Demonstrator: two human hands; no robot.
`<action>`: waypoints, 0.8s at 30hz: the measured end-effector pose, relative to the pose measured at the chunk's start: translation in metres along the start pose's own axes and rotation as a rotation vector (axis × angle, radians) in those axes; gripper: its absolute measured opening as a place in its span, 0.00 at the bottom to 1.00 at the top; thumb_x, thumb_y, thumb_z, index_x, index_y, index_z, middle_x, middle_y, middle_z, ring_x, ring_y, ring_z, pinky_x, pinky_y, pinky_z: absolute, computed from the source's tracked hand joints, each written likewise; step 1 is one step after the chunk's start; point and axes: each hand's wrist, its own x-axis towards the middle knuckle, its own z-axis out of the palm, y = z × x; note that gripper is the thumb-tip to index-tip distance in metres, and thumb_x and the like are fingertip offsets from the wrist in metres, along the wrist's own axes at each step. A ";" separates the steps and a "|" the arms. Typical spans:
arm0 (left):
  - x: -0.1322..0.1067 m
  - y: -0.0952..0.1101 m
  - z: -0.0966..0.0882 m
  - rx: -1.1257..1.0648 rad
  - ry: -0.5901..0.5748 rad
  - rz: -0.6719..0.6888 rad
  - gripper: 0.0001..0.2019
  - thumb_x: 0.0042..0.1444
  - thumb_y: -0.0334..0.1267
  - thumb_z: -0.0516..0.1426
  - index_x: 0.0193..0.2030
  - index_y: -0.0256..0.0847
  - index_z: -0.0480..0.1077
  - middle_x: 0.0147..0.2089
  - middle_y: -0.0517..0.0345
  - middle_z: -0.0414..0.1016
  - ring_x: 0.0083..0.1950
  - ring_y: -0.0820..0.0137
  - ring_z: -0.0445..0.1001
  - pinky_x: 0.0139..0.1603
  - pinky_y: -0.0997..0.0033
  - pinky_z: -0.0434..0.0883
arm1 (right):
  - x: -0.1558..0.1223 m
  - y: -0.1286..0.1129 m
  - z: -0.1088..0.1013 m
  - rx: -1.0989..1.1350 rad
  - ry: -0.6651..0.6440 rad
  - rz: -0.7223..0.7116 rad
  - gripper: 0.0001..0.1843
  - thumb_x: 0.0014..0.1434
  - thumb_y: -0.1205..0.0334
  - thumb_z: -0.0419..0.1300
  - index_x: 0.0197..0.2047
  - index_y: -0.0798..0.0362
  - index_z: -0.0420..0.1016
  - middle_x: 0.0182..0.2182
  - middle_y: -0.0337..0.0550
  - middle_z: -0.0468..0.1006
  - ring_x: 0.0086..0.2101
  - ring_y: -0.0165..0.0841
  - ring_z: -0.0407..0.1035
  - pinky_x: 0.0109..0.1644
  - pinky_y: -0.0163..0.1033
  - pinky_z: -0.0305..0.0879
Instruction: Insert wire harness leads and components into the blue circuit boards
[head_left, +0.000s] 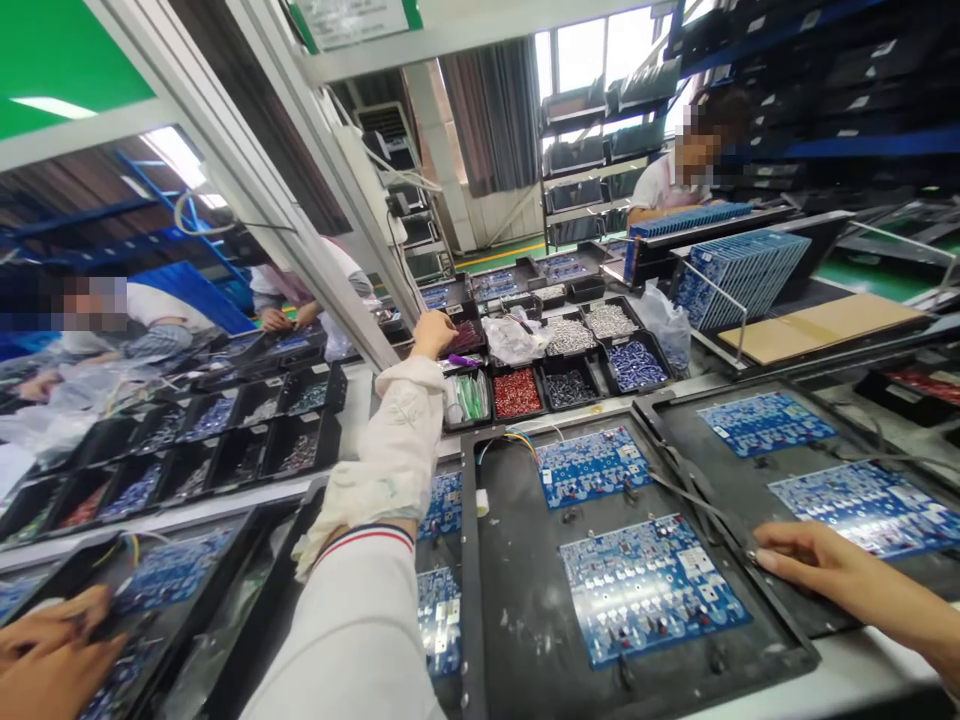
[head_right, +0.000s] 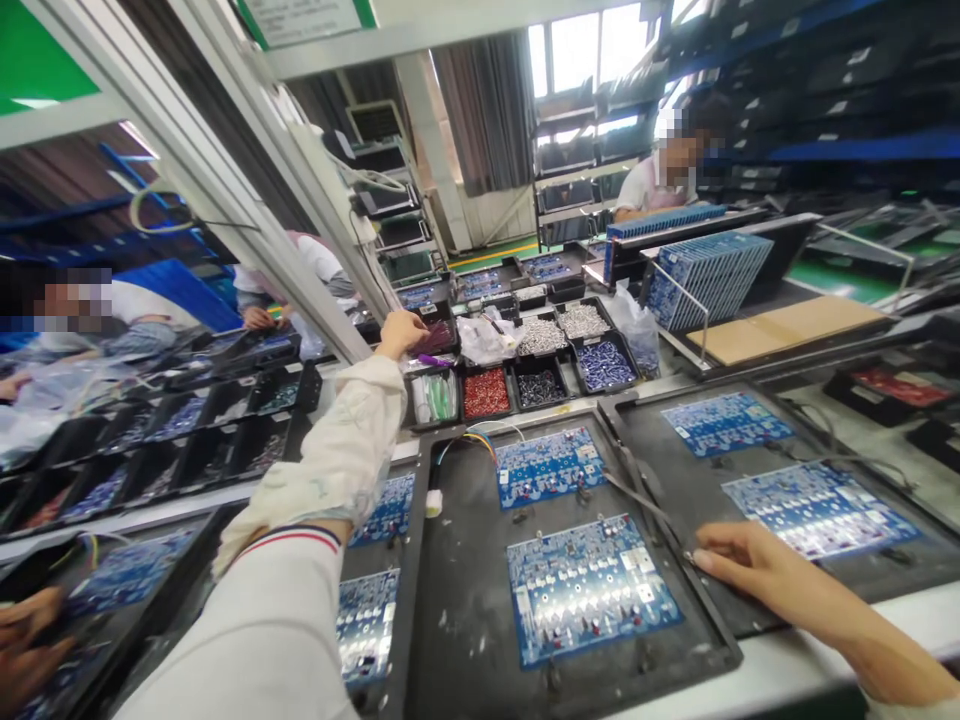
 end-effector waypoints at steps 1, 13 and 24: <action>0.000 -0.002 -0.002 -0.006 -0.001 0.007 0.12 0.46 0.38 0.60 0.38 0.36 0.77 0.40 0.48 0.78 0.43 0.65 0.73 0.44 0.72 0.68 | 0.000 -0.003 0.004 0.053 -0.101 -0.027 0.21 0.46 0.37 0.55 0.19 0.46 0.68 0.22 0.43 0.69 0.26 0.38 0.67 0.29 0.38 0.64; -0.052 0.015 -0.042 -0.216 0.052 0.105 0.11 0.54 0.29 0.50 0.42 0.32 0.70 0.32 0.54 0.76 0.33 0.72 0.72 0.38 0.75 0.67 | -0.011 -0.043 0.051 0.056 -0.212 -0.205 0.19 0.57 0.46 0.50 0.24 0.52 0.63 0.23 0.37 0.67 0.27 0.32 0.62 0.30 0.34 0.58; -0.235 0.066 -0.045 -0.403 -0.156 0.677 0.07 0.52 0.26 0.54 0.30 0.40 0.73 0.32 0.57 0.73 0.39 0.70 0.69 0.42 0.69 0.67 | 0.086 -0.189 0.046 -0.170 -0.193 -0.716 0.11 0.59 0.59 0.53 0.31 0.55 0.74 0.25 0.42 0.76 0.27 0.29 0.69 0.31 0.33 0.61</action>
